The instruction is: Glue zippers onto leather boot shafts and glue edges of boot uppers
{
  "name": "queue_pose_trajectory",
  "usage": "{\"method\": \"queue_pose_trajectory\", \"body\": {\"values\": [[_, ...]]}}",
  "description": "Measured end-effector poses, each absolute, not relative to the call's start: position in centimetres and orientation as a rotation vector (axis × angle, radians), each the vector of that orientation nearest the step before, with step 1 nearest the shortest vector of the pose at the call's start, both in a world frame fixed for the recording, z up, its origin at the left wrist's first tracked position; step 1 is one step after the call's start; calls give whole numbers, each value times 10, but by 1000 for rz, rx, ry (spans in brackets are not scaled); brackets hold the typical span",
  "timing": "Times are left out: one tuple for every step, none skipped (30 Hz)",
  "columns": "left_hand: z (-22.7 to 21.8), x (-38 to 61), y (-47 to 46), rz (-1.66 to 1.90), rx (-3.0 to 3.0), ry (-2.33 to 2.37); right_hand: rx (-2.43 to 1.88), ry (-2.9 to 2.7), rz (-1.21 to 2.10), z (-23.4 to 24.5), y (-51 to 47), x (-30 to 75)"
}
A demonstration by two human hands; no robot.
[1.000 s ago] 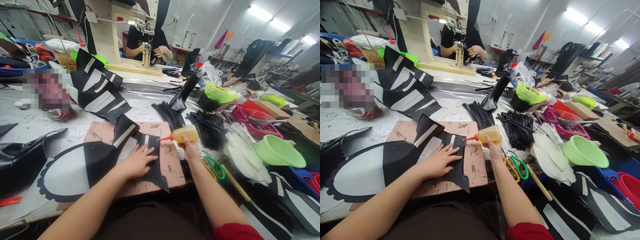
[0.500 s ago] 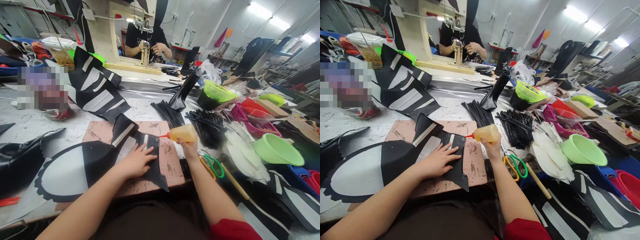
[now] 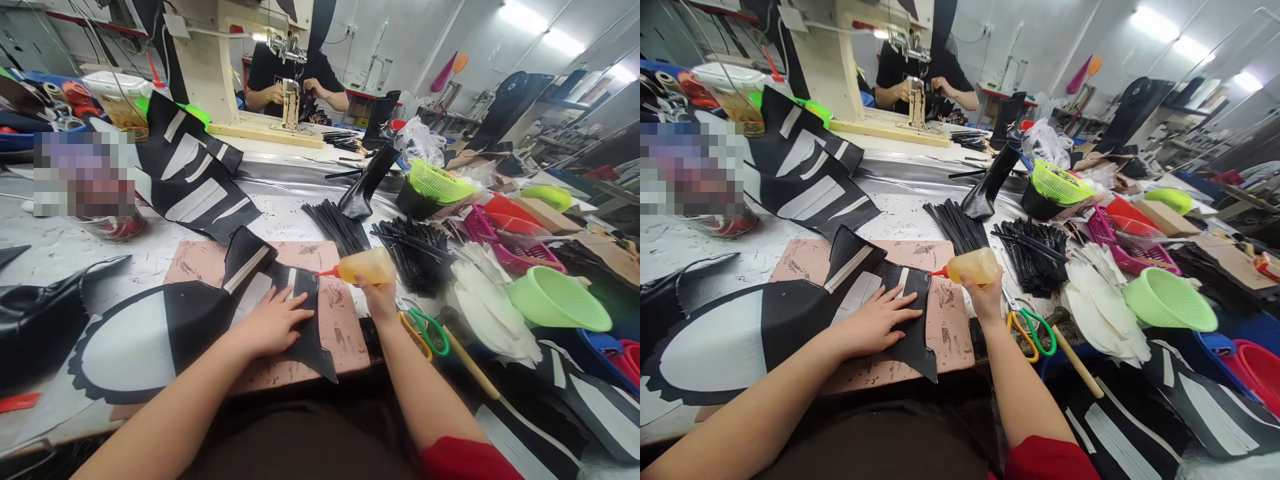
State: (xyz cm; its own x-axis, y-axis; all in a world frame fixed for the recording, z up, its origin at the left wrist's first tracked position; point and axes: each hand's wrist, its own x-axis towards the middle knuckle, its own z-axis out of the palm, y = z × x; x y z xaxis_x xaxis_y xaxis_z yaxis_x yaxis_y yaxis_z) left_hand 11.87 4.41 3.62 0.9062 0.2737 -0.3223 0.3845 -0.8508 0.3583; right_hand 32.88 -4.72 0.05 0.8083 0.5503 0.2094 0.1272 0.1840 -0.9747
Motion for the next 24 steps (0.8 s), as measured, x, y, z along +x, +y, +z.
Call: {"method": "queue_pose_trajectory", "body": {"values": [[35,119,44,-363,2648,482,-1377,-599,318,1,-47,329],[35,119,44,-363,2648,485,-1378,-597,313,1,-47,329],[34,119,44,-363,2649,486,-1380,-597,312,1,-47,328],[34,119,44,-364,2650,486,-1382,-598,314,1,-46,328],[34,119,44,-365,2650,484,-1383,-598,315,1,-46,328],[34,120,44,-368,2649,481,-1383,-600,315,1,-46,328],[34,120,44,-371,2648,478,-1382,-601,310,1,-46,328],[35,120,44,-372,2646,477,-1381,-603,304,1,-46,328],[35,120,44,-371,2645,477,-1381,-605,302,1,-47,328],[35,120,44,-369,2644,482,-1381,-609,304,1,-47,328],[35,120,44,-367,2642,484,-1379,-613,311,1,-47,328],[35,120,44,-366,2641,486,-1378,-617,320,1,-47,328],[35,119,44,-364,2642,485,-1377,-618,327,1,-47,328],[35,119,44,-363,2643,483,-1379,-615,326,1,-47,328],[34,119,44,-361,2646,478,-1383,-611,318,1,-47,328],[34,119,45,-359,2648,474,-1388,-609,309,2,-47,328],[34,119,45,-356,2651,472,-1392,-608,301,2,-47,328],[34,119,45,-356,2653,471,-1394,-607,300,2,-47,328],[34,119,45,-358,2654,472,-1393,-608,305,2,-48,329],[35,120,45,-365,2653,474,-1389,-609,315,2,-49,329],[35,120,44,-374,2653,475,-1384,-611,329,2,-51,330],[36,120,44,-382,2652,476,-1380,-616,343,2,-52,330],[36,120,44,-390,2651,476,-1378,-627,361,2,-54,330],[37,121,44,-398,2651,476,-1376,-642,377,2,-56,330]]}}
